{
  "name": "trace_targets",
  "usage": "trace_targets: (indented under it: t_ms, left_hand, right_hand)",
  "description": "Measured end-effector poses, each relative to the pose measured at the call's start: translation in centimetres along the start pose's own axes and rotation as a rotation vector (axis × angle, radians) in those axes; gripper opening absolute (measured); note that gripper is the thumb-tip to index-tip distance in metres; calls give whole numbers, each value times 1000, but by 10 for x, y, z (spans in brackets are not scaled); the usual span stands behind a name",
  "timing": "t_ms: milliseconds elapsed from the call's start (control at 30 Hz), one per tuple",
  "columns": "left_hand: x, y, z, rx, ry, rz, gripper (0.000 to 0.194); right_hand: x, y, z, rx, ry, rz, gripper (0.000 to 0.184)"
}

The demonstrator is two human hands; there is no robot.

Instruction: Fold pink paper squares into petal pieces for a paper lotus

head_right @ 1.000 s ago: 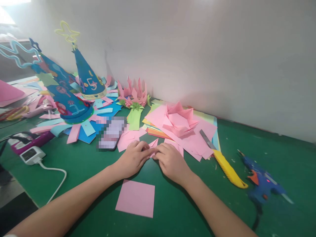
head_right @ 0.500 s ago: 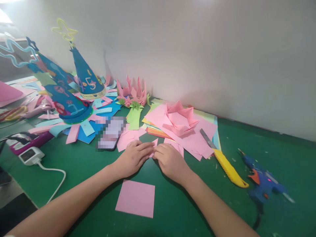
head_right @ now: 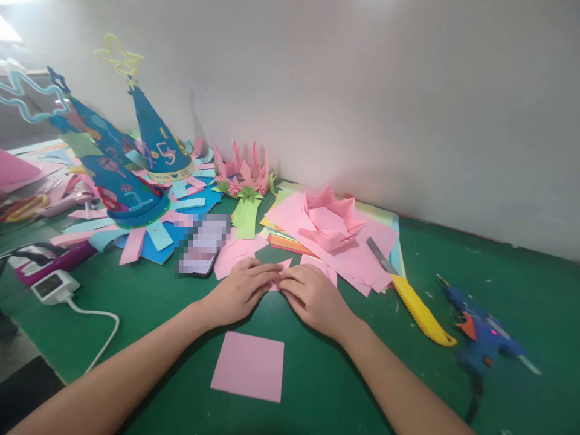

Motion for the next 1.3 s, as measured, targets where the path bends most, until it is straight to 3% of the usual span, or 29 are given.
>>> trace_targets:
  t_ms: [167,300,500,700,1100,1300]
  left_hand:
    - [-4,5,-1,-44,-37,-11,37]
    - [-5,15,-7,-130,-4,42,28]
    - [-6,18,-9,-117,-12,6,22]
    - [-5,18,-9,-123,-1,-23,7]
    - [-3,18,-13,-130,32,-3,19]
    - [-3,16,-16,-100,65,13,14]
  right_hand:
    - [2,-8,0,-32,13,-63,21]
    - [7,-11,-4,-99,35,-92,27]
    - [13,-19,-10,-159,76,-86,26]
    - [12,-22,-4,-41,-34,-21,16]
    - [12,-20,4,98,-182,22,12]
    - [14,-22,13,78,-273,19,13]
Point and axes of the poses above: each hand's wrist, its own x-axis towards the middle knuckle, its own y-axis out of the back of the hand, z = x × y, the point moved 8 cm from there along x, towards the middle knuckle, and after that the axes turned 9 degrees about x, right-handed, at the moved point
